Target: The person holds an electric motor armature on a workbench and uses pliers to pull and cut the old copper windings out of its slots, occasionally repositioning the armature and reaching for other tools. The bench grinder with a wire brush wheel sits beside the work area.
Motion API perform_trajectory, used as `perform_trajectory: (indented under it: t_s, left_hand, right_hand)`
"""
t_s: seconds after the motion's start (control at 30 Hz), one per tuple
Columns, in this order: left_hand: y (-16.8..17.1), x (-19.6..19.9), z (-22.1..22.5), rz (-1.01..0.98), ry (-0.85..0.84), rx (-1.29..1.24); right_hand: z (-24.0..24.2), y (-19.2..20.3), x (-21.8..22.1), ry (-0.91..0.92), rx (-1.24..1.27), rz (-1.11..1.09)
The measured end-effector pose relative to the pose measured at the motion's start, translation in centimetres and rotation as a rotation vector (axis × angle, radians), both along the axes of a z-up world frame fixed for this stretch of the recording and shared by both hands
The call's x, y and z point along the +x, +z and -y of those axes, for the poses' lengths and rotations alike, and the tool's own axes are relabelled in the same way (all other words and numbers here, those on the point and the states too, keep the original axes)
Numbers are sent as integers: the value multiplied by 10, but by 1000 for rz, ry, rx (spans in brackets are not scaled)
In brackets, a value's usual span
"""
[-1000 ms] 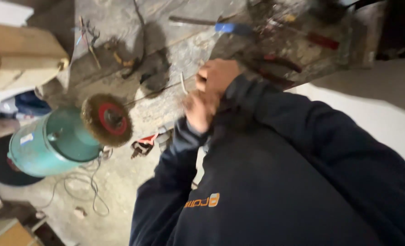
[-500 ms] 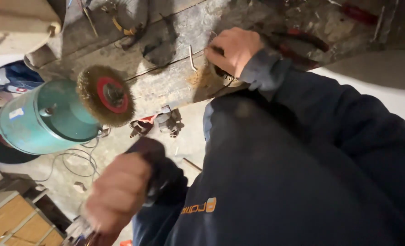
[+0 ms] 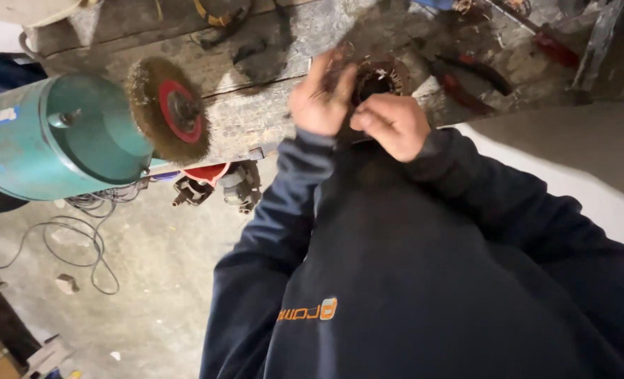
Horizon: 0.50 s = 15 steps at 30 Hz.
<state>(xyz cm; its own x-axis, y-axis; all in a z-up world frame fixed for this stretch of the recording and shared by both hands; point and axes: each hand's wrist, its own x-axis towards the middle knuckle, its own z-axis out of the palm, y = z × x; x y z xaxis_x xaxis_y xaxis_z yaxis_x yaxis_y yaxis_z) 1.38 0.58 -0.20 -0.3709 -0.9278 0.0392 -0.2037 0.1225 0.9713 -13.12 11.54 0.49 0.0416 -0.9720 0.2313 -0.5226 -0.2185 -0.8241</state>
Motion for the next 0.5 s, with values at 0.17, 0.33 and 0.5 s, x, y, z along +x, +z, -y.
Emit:
perform_trajectory:
  t_s: [0.17,0.33,0.5]
  left_hand:
    - [-5,-44,16,269,-135,-380]
    - [-63,-52,-1,-59,-144,5]
    - [-54,-38,-24,440,-74,-514]
  right_hand:
    - [-4,-2,5,-184,407,469]
    - [-2,-2,24,-315,274,497]
    - [14,98,41,196,-466,448]
